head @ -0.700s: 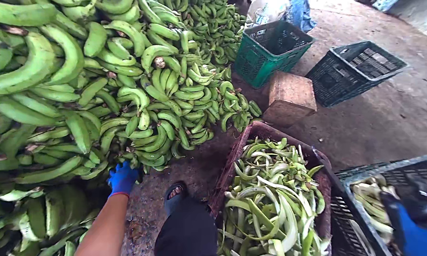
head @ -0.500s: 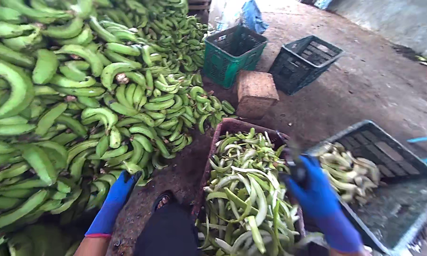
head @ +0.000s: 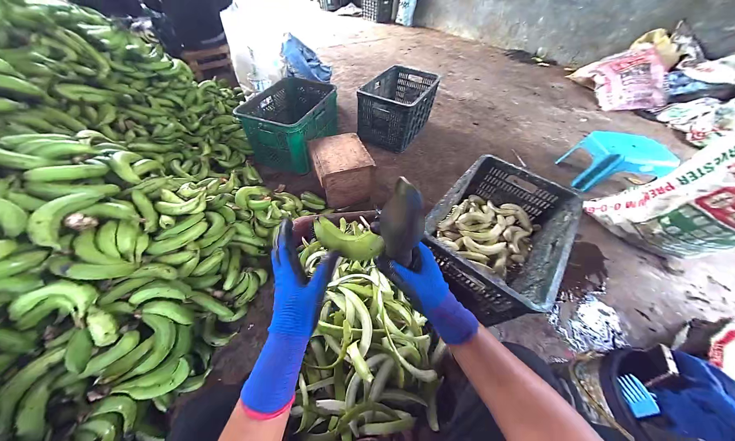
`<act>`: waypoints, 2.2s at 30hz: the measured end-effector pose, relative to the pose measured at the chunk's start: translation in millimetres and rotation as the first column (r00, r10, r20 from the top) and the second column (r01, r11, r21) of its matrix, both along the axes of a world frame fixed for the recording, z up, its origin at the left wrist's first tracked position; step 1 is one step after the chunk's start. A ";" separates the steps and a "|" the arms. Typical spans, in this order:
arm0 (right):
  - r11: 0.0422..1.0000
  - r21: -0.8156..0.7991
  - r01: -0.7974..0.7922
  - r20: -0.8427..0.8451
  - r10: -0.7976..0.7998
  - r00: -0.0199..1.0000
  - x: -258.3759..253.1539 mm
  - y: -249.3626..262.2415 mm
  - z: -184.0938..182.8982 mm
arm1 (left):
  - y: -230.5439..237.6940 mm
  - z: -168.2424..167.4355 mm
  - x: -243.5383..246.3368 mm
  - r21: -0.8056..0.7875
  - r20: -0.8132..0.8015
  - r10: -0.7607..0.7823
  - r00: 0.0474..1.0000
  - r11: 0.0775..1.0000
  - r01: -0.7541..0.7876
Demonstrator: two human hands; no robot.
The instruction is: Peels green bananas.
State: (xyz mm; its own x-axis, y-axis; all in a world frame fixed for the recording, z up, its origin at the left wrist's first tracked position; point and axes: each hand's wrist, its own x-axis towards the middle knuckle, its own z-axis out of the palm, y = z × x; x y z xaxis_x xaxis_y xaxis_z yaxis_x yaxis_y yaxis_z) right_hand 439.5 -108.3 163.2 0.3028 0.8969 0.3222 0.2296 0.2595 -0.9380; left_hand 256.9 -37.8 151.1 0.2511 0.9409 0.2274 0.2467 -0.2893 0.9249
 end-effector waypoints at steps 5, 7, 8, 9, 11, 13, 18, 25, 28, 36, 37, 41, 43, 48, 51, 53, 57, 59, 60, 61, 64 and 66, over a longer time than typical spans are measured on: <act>0.951 -0.191 -0.243 0.135 0.271 0.953 6.9 -1.2 -6.8 | 1.6 -22.1 1.1 -0.459 0.715 0.095 0.693 0.811 0.362; 0.938 -0.307 -0.164 0.238 0.242 0.940 5.8 0.2 -7.6 | 4.3 -18.5 -6.5 -0.317 0.566 0.090 0.820 0.941 0.116; 0.944 -0.316 -0.092 0.274 0.183 0.944 4.0 -0.6 -7.1 | 5.1 -16.8 -11.6 -0.221 0.416 0.109 0.903 0.975 -0.016; 0.958 -0.284 -0.030 0.286 0.114 0.951 1.9 -2.9 -7.1 | 4.7 -13.9 -16.2 -0.133 0.258 0.140 0.956 0.985 -0.108; 0.984 -0.177 0.024 0.283 0.028 0.959 -0.3 -7.5 -9.5 | 5.4 -11.8 -21.9 0.007 0.042 0.170 0.985 0.985 -0.170; 0.932 -0.363 -0.009 0.371 0.153 0.916 1.9 -8.8 -9.2 | 4.9 -13.9 -27.5 0.054 0.081 0.113 0.990 0.992 -0.118; 0.575 -0.808 -0.130 0.247 0.531 0.811 12.4 9.5 -32.0 | 13.4 -7.5 -53.2 -0.045 0.437 -0.215 0.874 0.965 0.260; 0.879 -0.363 -0.309 0.451 0.455 0.768 9.4 -8.0 -33.9 | 26.3 -16.1 -55.9 -0.236 0.331 -0.110 0.937 0.952 0.195; 0.917 -0.192 -0.349 0.613 0.390 0.687 1.4 -12.1 -35.4 | 23.7 -17.1 -51.4 -0.243 0.356 -0.028 0.934 0.962 0.121; 0.979 -0.019 0.203 0.767 -0.115 0.631 16.9 21.4 -11.9 | -16.2 -5.1 -37.2 -0.391 0.369 -0.120 0.922 0.880 0.271; 0.966 -0.035 0.257 0.761 -0.141 0.633 24.6 23.2 -6.3 | -15.0 -4.2 -38.5 -0.432 0.416 -0.134 0.900 0.842 0.325; 0.975 -0.224 0.006 0.628 0.140 0.766 19.0 9.3 -15.2 | 2.0 -8.0 -44.9 -0.353 0.397 -0.017 0.918 0.920 0.169; 0.934 -0.269 -0.236 0.565 0.351 0.747 1.5 -1.1 -26.5 | 6.7 -7.2 -48.3 -0.237 0.356 0.090 0.930 0.971 -0.003; 0.986 -0.131 -0.103 0.710 0.165 0.684 -0.9 18.1 -23.2 | -15.0 -2.6 -45.0 -0.326 0.442 -0.040 0.896 0.924 0.201; 0.988 0.016 0.151 0.761 -0.110 0.639 26.1 27.7 -1.4 | -18.3 0.7 -48.3 -0.437 0.562 -0.184 0.806 0.761 0.479; 0.982 -0.067 0.174 0.722 -0.073 0.688 30.1 25.9 2.8 | -11.0 -0.4 -51.8 -0.462 0.607 -0.178 0.775 0.715 0.525; 0.960 -0.276 -0.050 0.584 0.208 0.784 -2.7 8.7 -24.2 | 2.9 -7.6 -50.7 -0.362 0.498 0.033 0.866 0.916 0.173; 0.946 -0.265 -0.188 0.573 0.311 0.758 -20.4 -0.9 -31.3 | 6.2 -7.9 -48.7 -0.252 0.437 0.170 0.883 0.966 -0.061; 0.946 -0.222 -0.238 0.590 0.325 0.739 -25.7 -3.0 -33.4 | 7.9 -9.3 -48.4 -0.185 0.435 0.204 0.877 0.973 -0.135; 0.949 -0.171 -0.267 0.614 0.314 0.724 -28.6 -2.8 -35.2 | 9.5 -10.8 -48.0 -0.132 0.446 0.227 0.866 0.973 -0.188; 0.966 -0.060 -0.252 0.693 0.222 0.686 -25.3 10.1 -36.2 | 0.8 -8.0 -47.1 -0.124 0.472 0.190 0.861 0.981 -0.149; 0.986 -0.034 -0.164 0.715 0.138 0.685 -13.6 25.3 -26.6 | -14.3 -2.5 -49.1 -0.224 0.421 0.045 0.906 0.973 0.056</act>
